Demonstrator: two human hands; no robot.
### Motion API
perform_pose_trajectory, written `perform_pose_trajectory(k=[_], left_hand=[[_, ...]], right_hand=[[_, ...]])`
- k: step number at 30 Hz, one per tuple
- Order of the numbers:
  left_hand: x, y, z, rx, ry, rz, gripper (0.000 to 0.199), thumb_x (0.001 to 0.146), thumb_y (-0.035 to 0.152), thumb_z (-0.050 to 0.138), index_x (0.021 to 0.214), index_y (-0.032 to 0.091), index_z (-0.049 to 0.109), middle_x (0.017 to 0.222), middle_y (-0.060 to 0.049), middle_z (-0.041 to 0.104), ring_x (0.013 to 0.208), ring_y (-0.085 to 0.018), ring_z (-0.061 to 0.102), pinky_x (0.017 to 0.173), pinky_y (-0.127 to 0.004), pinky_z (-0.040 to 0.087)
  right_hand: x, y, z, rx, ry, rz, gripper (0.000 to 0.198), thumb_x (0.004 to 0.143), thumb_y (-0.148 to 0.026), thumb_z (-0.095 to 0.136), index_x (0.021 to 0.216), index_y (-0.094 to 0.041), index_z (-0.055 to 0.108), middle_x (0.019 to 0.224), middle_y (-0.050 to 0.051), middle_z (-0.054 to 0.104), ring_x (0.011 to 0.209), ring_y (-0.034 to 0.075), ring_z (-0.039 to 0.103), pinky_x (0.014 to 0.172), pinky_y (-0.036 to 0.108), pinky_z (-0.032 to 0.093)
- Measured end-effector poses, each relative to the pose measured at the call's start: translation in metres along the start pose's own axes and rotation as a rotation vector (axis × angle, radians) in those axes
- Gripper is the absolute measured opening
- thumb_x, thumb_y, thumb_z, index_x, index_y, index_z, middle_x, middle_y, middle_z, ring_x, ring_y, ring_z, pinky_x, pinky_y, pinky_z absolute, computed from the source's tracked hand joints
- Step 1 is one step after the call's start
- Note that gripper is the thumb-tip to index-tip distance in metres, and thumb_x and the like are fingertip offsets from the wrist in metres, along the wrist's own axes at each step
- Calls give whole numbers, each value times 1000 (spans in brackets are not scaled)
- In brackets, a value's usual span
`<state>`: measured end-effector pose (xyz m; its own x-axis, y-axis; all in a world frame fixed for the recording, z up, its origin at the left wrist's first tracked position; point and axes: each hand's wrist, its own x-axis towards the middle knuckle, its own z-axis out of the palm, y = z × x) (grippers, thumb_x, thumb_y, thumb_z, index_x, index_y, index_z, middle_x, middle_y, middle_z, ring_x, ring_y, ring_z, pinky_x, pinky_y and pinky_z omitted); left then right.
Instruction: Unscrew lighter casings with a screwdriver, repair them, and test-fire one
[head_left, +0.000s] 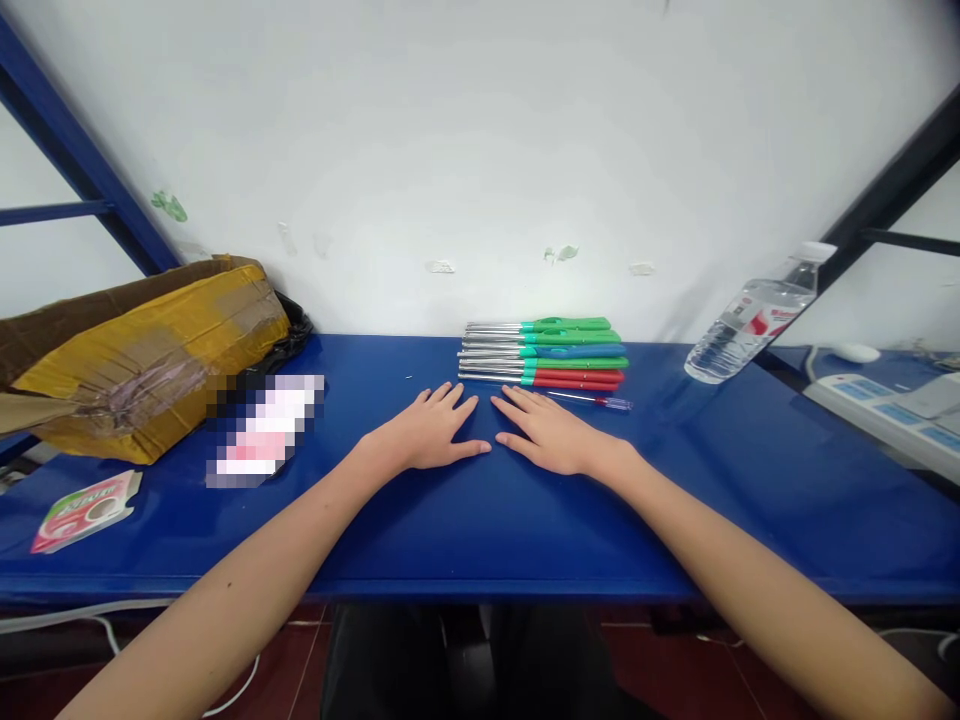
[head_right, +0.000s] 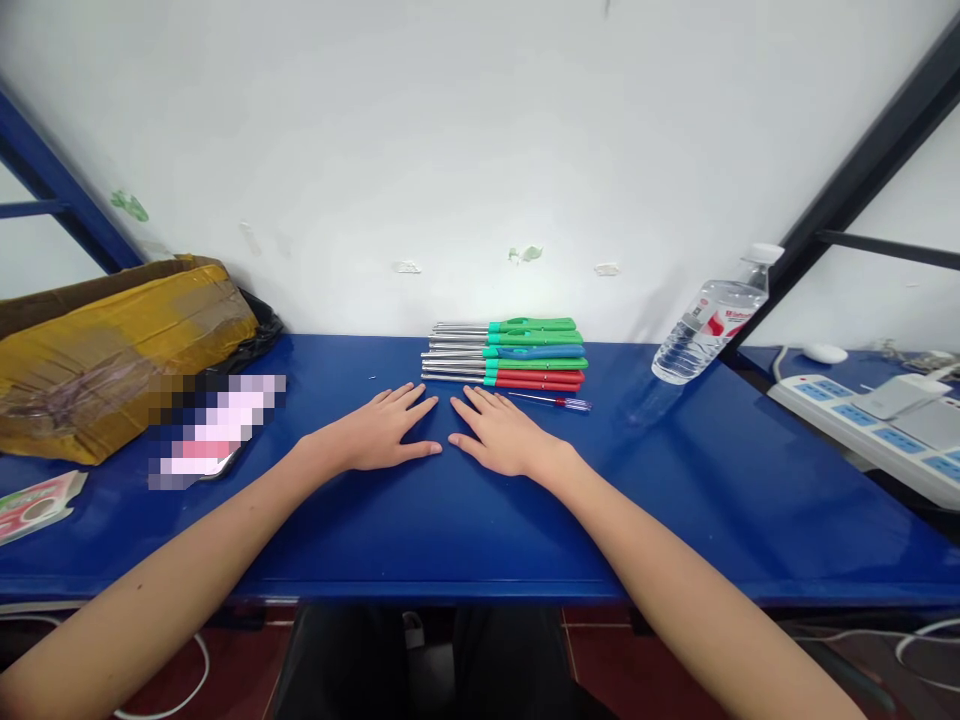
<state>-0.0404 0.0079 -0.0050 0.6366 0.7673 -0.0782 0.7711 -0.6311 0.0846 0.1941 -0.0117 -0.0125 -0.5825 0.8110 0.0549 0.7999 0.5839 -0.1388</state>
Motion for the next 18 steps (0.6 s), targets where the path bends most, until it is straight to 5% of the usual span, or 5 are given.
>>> perform_pose_trajectory(k=[18], left_hand=[[-1,2,-3,5,-19,-3,92,89,79,26,154,13,28,159,-22,22,148,-39,17,116,-55,20]], right_hand=[[-5,-7,-8,-102,-32,300,74,95,-58,36,154,-13,29,159,19,29,144,42,29,110,66,31]])
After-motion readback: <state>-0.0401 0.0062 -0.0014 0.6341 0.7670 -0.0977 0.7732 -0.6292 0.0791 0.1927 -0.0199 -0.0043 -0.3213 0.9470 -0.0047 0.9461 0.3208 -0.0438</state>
